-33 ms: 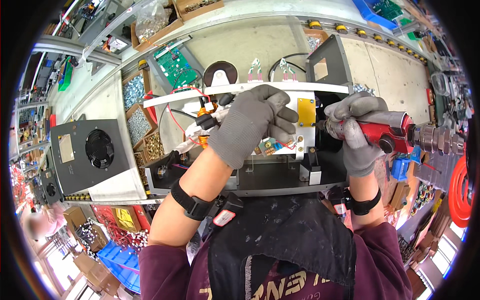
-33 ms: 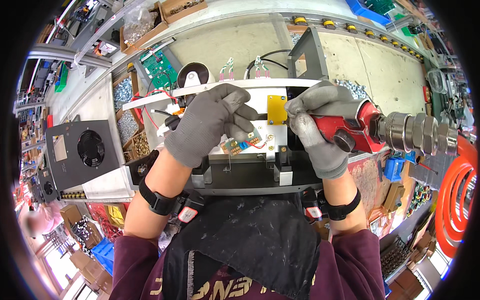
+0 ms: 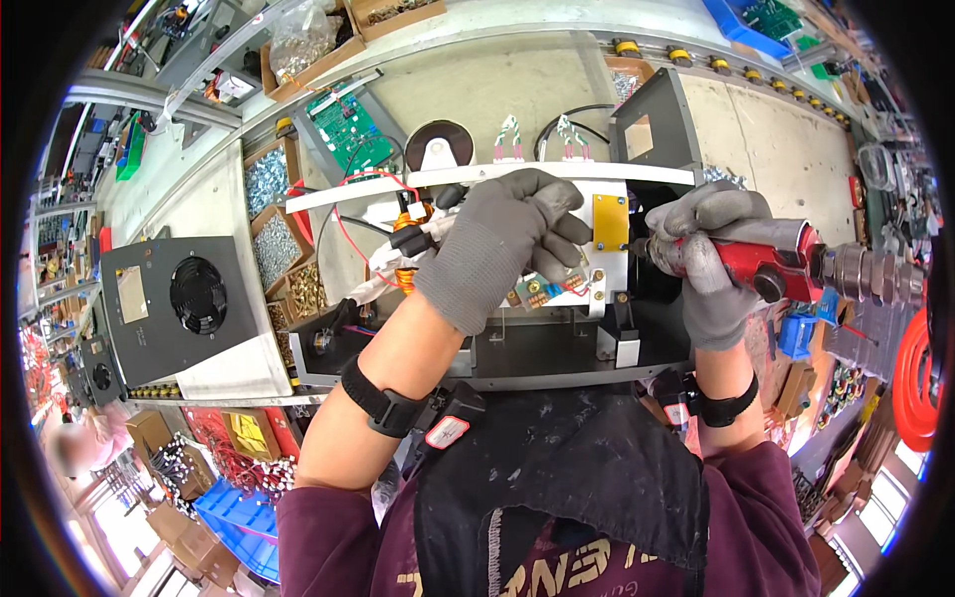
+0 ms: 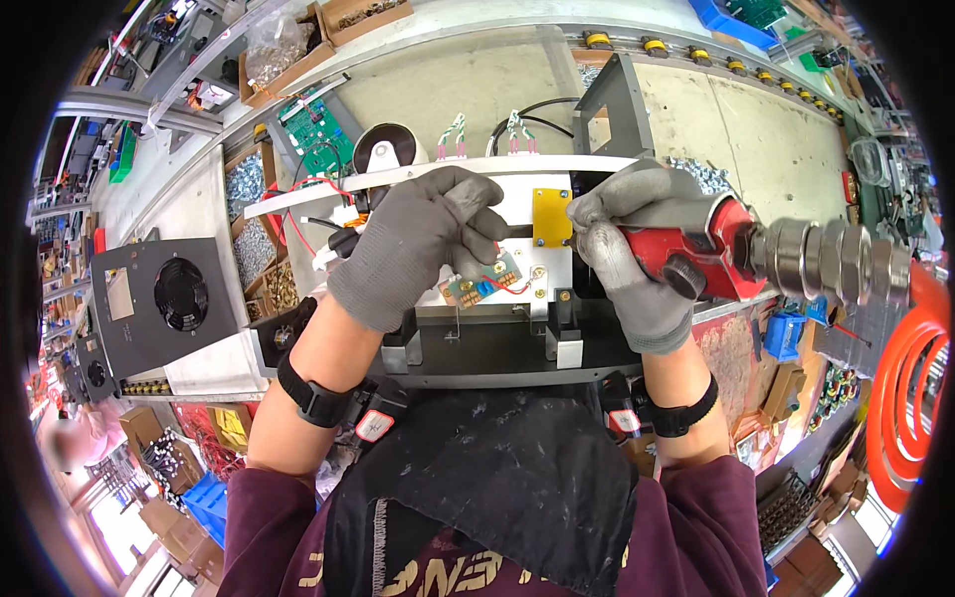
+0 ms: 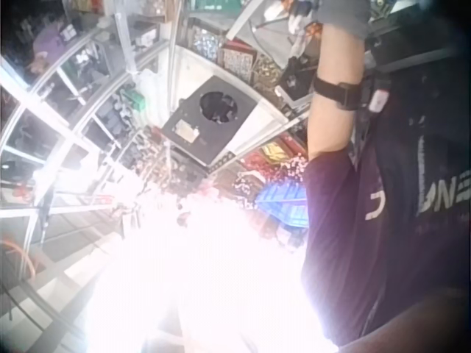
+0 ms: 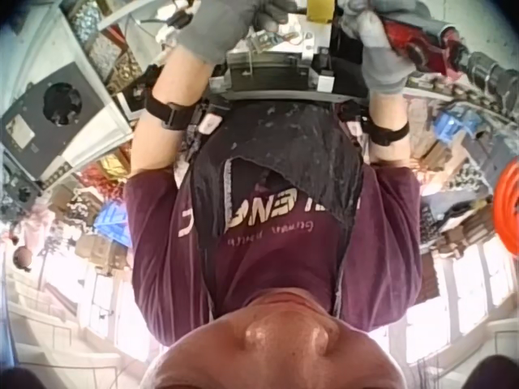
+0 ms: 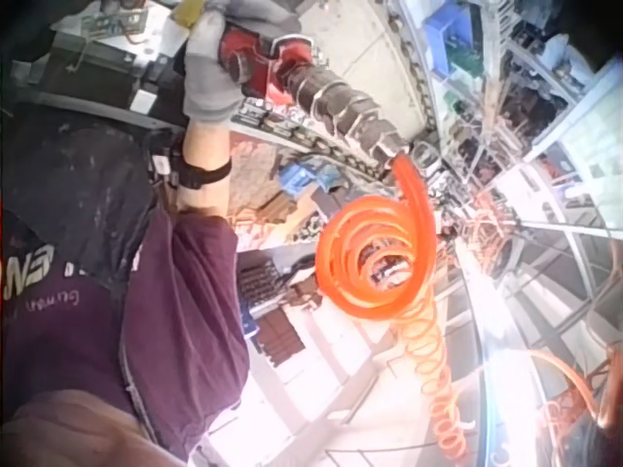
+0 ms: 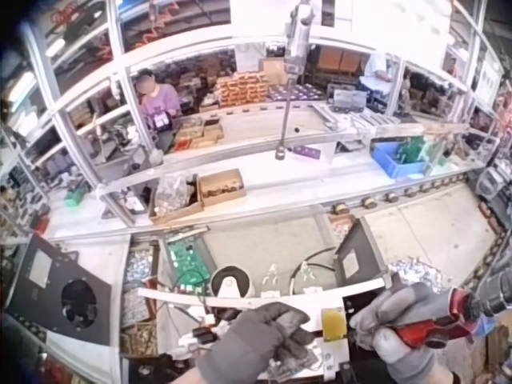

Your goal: Assemble internal components and wiring into a solar inverter housing.

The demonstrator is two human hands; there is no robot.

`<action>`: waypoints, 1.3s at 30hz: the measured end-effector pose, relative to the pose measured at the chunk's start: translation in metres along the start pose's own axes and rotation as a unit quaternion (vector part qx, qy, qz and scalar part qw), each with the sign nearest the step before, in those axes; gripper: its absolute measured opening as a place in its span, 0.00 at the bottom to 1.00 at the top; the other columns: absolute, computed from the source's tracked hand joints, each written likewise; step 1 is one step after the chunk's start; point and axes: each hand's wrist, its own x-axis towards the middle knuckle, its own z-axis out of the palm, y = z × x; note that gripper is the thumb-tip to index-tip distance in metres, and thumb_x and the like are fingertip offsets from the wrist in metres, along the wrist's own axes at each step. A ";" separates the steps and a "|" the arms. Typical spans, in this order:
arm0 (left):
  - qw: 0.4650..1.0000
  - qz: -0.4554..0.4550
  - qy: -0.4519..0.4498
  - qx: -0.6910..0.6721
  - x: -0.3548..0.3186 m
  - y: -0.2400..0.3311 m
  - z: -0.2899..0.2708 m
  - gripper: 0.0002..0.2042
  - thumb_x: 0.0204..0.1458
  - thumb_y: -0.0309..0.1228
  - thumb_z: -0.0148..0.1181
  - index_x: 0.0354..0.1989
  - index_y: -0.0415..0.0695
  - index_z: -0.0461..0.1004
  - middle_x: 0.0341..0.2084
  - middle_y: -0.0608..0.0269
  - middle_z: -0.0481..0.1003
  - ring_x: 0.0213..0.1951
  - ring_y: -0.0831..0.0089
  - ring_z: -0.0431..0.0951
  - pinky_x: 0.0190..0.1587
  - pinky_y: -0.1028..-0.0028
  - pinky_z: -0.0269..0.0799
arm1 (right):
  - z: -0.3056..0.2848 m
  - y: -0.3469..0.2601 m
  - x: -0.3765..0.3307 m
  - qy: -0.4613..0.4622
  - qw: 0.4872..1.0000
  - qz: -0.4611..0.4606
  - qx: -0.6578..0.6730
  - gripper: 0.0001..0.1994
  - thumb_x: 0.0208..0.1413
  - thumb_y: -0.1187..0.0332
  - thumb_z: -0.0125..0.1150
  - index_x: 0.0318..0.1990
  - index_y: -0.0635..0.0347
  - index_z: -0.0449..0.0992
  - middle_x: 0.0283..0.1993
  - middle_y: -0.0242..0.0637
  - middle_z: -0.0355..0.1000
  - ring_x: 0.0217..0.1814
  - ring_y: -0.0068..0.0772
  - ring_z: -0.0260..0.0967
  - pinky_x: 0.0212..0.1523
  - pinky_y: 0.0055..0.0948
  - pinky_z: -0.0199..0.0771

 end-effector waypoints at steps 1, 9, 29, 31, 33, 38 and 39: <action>0.999 0.019 0.004 0.035 0.001 0.000 0.000 0.14 0.59 0.34 0.49 0.44 0.33 0.69 0.28 0.58 0.75 0.23 0.77 0.75 0.26 0.80 0.74 | 0.001 0.000 -0.001 0.029 0.999 0.027 0.001 0.10 0.50 0.74 0.57 0.37 0.62 0.63 0.33 0.40 0.67 0.28 0.24 0.65 0.26 0.22 0.68; 0.996 0.063 0.045 0.041 0.005 -0.012 0.006 0.15 0.57 0.39 0.53 0.38 0.37 0.73 0.23 0.65 0.73 0.20 0.84 0.70 0.19 0.85 0.65 | -0.003 -0.003 0.005 -0.035 0.993 -0.008 -0.115 0.12 0.49 0.74 0.58 0.40 0.63 0.65 0.35 0.42 0.69 0.32 0.26 0.66 0.32 0.22 0.68; 0.997 -0.065 0.006 -0.039 0.009 -0.010 0.018 0.22 0.56 0.48 0.52 0.32 0.37 0.73 0.14 0.71 0.68 0.11 0.87 0.59 0.12 0.86 0.52 | 0.010 -0.042 0.035 -0.101 0.982 -0.144 0.070 0.19 0.54 0.63 0.54 0.53 0.54 0.64 0.35 0.36 0.57 0.36 0.36 0.58 0.27 0.36 0.69; 0.999 -0.050 0.000 0.008 0.007 -0.008 0.017 0.25 0.56 0.52 0.48 0.31 0.37 0.73 0.13 0.71 0.67 0.11 0.87 0.59 0.12 0.85 0.52 | 0.011 -0.042 0.036 -0.110 0.980 -0.155 0.060 0.19 0.54 0.63 0.54 0.53 0.54 0.64 0.35 0.36 0.57 0.36 0.36 0.58 0.29 0.37 0.69; 0.998 -0.037 -0.018 0.050 0.005 -0.007 0.015 0.28 0.57 0.55 0.45 0.30 0.37 0.73 0.13 0.70 0.67 0.11 0.86 0.59 0.13 0.83 0.53 | 0.012 -0.039 0.038 -0.101 0.982 -0.148 0.056 0.19 0.54 0.63 0.55 0.53 0.53 0.64 0.35 0.36 0.56 0.36 0.36 0.59 0.31 0.37 0.68; 0.988 -0.079 0.028 0.130 0.004 -0.006 0.003 0.37 0.57 0.62 0.29 0.26 0.38 0.74 0.11 0.68 0.66 0.12 0.82 0.60 0.16 0.79 0.58 | 0.011 -0.022 0.044 0.009 0.997 -0.077 -0.029 0.17 0.48 0.70 0.56 0.47 0.62 0.65 0.37 0.46 0.68 0.40 0.44 0.68 0.43 0.41 0.70; 0.989 -0.083 0.029 0.122 0.005 -0.006 0.000 0.35 0.58 0.60 0.31 0.27 0.38 0.74 0.11 0.68 0.66 0.12 0.82 0.60 0.16 0.80 0.57 | 0.012 -0.018 0.043 0.021 0.999 -0.030 -0.033 0.17 0.48 0.71 0.56 0.46 0.63 0.65 0.37 0.47 0.69 0.40 0.44 0.69 0.44 0.40 0.70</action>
